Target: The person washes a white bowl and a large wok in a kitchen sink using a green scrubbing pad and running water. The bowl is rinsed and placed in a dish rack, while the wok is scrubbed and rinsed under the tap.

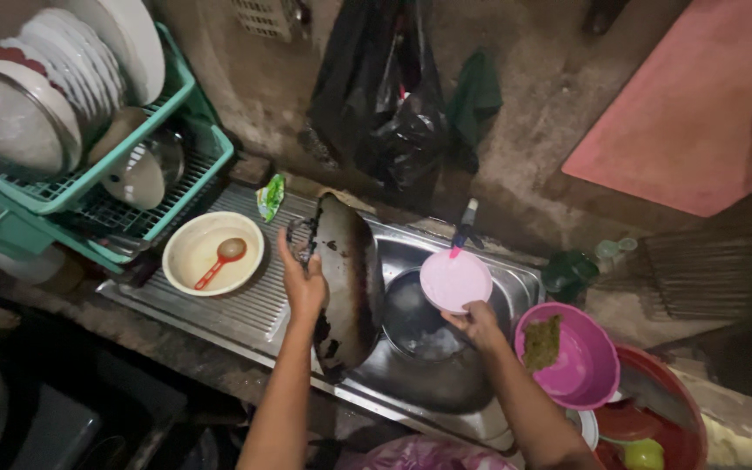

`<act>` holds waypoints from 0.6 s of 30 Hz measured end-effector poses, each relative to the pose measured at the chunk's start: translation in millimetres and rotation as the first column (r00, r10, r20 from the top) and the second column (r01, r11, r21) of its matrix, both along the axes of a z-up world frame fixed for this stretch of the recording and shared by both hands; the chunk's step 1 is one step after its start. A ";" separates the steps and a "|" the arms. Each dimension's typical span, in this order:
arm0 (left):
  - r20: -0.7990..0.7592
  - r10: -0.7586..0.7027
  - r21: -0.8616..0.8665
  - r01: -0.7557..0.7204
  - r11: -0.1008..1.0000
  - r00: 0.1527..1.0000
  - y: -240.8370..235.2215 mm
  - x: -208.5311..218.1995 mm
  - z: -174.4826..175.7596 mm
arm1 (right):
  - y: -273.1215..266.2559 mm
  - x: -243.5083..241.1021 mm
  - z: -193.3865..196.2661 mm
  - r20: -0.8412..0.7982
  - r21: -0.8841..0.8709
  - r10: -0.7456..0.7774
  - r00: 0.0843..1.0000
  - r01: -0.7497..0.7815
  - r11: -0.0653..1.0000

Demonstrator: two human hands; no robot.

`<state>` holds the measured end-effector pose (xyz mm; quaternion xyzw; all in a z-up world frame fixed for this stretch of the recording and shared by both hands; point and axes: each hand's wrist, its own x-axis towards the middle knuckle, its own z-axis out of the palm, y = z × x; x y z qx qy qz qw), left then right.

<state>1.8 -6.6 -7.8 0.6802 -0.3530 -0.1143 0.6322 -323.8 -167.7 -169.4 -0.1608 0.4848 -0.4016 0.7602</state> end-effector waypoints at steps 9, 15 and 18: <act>0.081 0.050 -0.070 -0.044 0.997 0.995 -19.2 17.3 -5.6 | 19.9 1.3 2.3 -0.083 0.166 0.189 0.978 -0.173 0.971; -0.037 0.130 0.056 -0.127 0.990 0.991 -25.9 17.8 13.7 | 7.6 23.5 85.7 -0.204 -0.231 0.315 0.927 -0.358 0.905; 0.235 0.200 0.082 -0.224 0.971 0.951 -31.6 20.5 25.4 | -0.8 52.2 153.6 -0.270 -0.318 0.348 0.898 -0.424 0.848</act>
